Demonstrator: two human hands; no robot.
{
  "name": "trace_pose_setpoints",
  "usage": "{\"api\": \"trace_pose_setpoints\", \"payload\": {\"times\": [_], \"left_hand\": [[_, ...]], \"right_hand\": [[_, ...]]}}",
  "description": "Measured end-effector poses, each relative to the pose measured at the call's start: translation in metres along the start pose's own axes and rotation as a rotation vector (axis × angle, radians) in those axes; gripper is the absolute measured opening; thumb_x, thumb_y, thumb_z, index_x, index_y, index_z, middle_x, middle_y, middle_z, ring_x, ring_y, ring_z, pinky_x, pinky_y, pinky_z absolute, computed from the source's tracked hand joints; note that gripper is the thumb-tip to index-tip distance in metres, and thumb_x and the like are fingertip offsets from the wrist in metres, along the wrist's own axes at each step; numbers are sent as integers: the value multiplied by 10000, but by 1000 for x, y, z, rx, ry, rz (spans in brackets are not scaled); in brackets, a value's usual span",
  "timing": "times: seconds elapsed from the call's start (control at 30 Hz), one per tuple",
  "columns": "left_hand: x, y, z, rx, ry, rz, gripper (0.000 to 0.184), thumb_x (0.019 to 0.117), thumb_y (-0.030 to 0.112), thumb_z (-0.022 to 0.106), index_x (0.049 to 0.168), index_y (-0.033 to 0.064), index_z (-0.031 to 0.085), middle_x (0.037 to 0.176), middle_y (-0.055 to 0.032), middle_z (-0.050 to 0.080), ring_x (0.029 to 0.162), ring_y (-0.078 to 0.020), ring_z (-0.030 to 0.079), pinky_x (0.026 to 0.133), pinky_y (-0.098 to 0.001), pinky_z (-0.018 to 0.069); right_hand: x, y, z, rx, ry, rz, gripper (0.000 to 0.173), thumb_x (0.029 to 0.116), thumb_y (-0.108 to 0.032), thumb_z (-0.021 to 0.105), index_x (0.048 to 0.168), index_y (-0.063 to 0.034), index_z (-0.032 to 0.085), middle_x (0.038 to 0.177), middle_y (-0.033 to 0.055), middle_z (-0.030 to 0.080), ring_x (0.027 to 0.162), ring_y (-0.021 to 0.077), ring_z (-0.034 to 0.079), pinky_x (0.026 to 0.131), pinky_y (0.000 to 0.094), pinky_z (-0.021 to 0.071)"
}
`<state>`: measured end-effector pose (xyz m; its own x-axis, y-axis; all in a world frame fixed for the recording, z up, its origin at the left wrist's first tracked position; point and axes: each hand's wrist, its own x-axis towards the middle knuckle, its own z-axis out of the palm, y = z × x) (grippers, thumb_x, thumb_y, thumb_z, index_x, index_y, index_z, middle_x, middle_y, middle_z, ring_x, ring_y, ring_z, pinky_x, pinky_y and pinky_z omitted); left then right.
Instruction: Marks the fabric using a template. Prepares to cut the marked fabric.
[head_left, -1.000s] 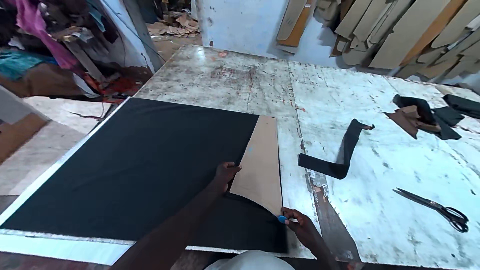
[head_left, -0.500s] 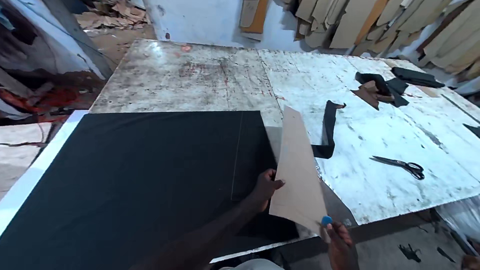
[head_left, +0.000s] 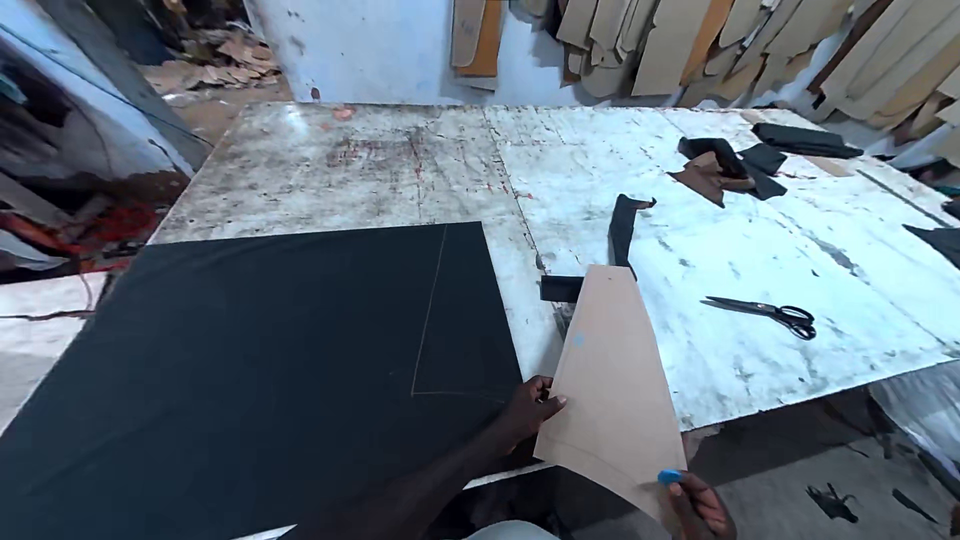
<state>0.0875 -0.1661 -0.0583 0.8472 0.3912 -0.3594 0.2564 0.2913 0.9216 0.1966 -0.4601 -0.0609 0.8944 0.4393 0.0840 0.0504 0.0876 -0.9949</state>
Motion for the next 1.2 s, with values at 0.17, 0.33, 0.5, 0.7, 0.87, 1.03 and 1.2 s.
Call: {"api": "trace_pose_setpoints", "payload": {"times": [0.17,0.33,0.5,0.7,0.87,1.03,1.2], "left_hand": [[18,-12,6,254,119,-2,559,1006,323,642,1467,49,485,1186,-143,678,977,-224,674,871,-410,566],[-2,9,-50,594,340,-44,459,1054,253,576,1473,74,519,1357,-150,636,1196,-263,653,1050,-459,524],[-7,12,-168,1026,553,-13,422,1058,284,559,1419,68,591,1428,-203,582,1359,-374,522,1169,-549,372],[45,19,-271,1039,598,-13,547,986,348,665,1463,105,552,1464,-161,562,1406,-415,450,1114,-631,403],[75,4,-307,994,650,186,441,1019,224,594,1449,129,570,1434,-135,584,1403,-370,467,1106,-616,416],[74,-4,-298,1046,732,205,330,1033,202,531,1335,217,663,1396,-26,599,1370,-287,488,1084,-554,439],[72,-2,-293,1058,721,196,339,1050,209,478,1340,210,654,1425,-12,577,1381,-271,476,1099,-536,422]], "right_hand": [[73,17,-46,-41,-26,15,170,962,-23,581,1121,-10,640,940,-10,689,849,68,655,782,249,575],[148,50,-61,-632,-92,-125,286,969,-185,608,1125,45,675,1352,253,589,1273,344,556,1070,501,453],[175,21,33,-660,-361,-258,281,996,-148,592,1187,40,674,1197,204,682,1082,294,677,928,468,569],[176,29,250,-577,-994,-87,221,997,-157,630,1169,-36,698,978,74,736,832,175,726,796,395,629],[215,46,416,-858,-1128,-392,278,1019,-179,623,1278,-103,691,1134,138,724,992,308,707,890,546,572],[244,68,473,-982,-1240,-624,194,976,-100,618,1111,-54,749,1063,146,730,970,313,716,859,519,584],[267,49,476,-1017,-1382,-552,183,955,-97,649,1074,-93,789,992,113,740,931,290,712,850,534,577]]}}
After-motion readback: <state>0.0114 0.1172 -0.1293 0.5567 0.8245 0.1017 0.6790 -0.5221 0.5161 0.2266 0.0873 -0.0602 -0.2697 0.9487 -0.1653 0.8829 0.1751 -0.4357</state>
